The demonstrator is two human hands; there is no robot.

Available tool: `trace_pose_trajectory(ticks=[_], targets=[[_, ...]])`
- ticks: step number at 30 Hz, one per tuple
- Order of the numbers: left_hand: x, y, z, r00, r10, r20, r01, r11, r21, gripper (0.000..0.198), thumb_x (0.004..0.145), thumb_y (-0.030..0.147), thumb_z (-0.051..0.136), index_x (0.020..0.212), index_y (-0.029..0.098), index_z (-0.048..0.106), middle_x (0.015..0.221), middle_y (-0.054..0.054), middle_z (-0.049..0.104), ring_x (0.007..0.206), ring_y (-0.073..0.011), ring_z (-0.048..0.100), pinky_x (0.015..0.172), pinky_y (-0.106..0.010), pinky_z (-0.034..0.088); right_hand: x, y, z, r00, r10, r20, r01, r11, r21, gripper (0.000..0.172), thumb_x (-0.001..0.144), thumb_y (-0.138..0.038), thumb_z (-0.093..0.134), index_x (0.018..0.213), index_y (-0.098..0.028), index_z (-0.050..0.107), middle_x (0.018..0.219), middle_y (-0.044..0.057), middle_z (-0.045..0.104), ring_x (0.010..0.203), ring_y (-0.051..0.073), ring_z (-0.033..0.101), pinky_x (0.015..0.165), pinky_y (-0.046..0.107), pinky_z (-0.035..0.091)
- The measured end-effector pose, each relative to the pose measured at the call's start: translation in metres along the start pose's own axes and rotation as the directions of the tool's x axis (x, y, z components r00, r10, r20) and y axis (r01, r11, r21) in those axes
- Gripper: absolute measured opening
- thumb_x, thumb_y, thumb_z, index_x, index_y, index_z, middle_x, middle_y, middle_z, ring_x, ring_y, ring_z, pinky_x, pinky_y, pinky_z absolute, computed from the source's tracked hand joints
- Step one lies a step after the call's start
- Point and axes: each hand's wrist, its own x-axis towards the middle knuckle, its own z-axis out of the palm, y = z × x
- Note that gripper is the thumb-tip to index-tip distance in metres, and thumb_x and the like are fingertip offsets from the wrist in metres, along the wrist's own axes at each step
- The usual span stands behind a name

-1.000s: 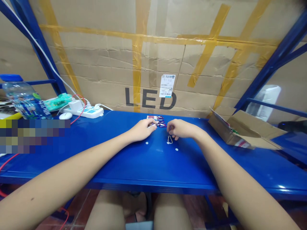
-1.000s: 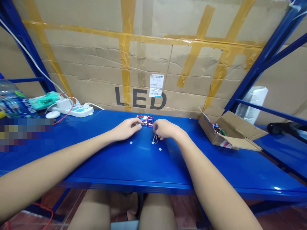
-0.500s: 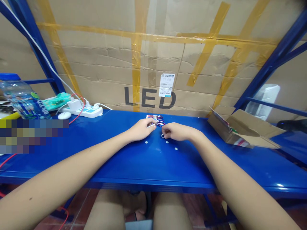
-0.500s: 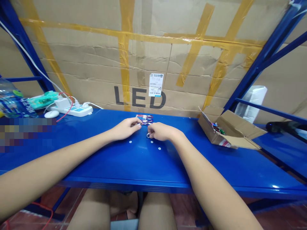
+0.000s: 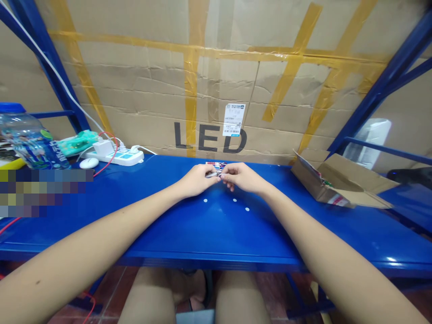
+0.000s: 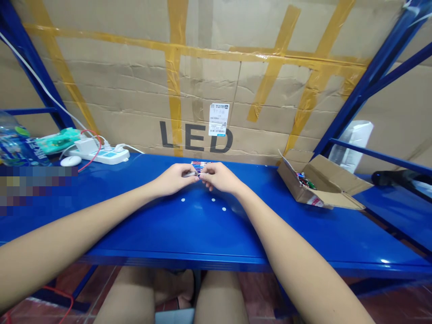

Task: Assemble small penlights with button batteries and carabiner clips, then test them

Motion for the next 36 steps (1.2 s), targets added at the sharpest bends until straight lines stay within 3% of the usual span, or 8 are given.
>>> trace_pose_trajectory(ticks=[6,12,19,27,32,36], targets=[[-0.002,0.005,0.001,0.994,0.03,-0.106,-0.03,1.0,0.005,0.022,0.082,0.028,0.057,0.064,0.017,0.048,0.062,0.004,0.044,0.061,-0.0113,0.039,0.059,-0.026,0.03,-0.002,-0.003,-0.002,0.996,0.072,0.045,-0.083,0.938,0.337,0.019,0.083,-0.032,0.069,0.078,-0.015,0.063,0.073,0.006,0.068,0.059,0.014,0.064,0.055,0.027,0.055],[-0.002,0.004,0.003,0.982,0.074,-0.174,-0.08,0.997,-0.023,0.012,0.079,0.022,0.056,0.069,0.017,0.051,0.066,0.004,0.05,0.065,-0.0114,0.043,0.063,-0.025,0.033,0.003,-0.001,0.006,0.987,0.154,-0.053,-0.101,0.833,0.544,0.009,0.083,-0.018,0.063,0.076,-0.013,0.064,0.07,0.01,0.071,0.055,0.015,0.065,0.05,0.026,0.053],[-0.002,0.003,0.005,0.979,0.108,-0.173,-0.112,0.994,-0.01,0.013,0.078,0.019,0.055,0.067,0.017,0.049,0.064,0.004,0.048,0.063,-0.0109,0.041,0.061,-0.025,0.032,0.005,-0.004,0.016,0.972,0.152,-0.18,-0.042,0.863,0.503,0.012,0.074,-0.013,0.058,0.063,-0.015,0.058,0.054,0.003,0.06,0.041,0.009,0.049,0.037,0.021,0.039],[-0.002,0.003,0.007,0.973,0.164,-0.162,-0.158,0.986,0.05,0.019,0.079,0.016,0.054,0.063,0.018,0.044,0.064,0.004,0.045,0.062,-0.0109,0.039,0.061,-0.026,0.03,0.002,-0.006,0.018,0.971,0.131,-0.201,-0.016,0.872,0.49,0.022,0.066,-0.013,0.06,0.055,-0.019,0.042,0.047,-0.005,0.045,0.04,0.004,0.033,0.037,0.018,0.029],[-0.002,0.003,0.008,0.977,0.161,-0.137,-0.151,0.985,0.083,0.021,0.081,0.017,0.054,0.063,0.018,0.045,0.064,0.003,0.045,0.062,-0.0114,0.039,0.061,-0.027,0.03,0.003,-0.003,0.017,0.967,0.045,-0.251,0.034,0.953,0.302,0.015,0.064,-0.014,0.057,0.06,-0.021,0.044,0.048,-0.007,0.044,0.037,0.006,0.037,0.036,0.021,0.031],[-0.001,0.0,0.01,0.987,0.081,-0.137,-0.074,0.996,0.054,0.02,0.084,0.024,0.057,0.067,0.019,0.045,0.064,0.004,0.046,0.061,-0.0117,0.039,0.06,-0.027,0.031,0.004,0.0,0.013,0.966,-0.028,-0.256,0.058,0.992,0.111,0.011,0.07,-0.02,0.055,0.066,-0.022,0.046,0.047,-0.007,0.044,0.036,0.01,0.044,0.038,0.024,0.031]])
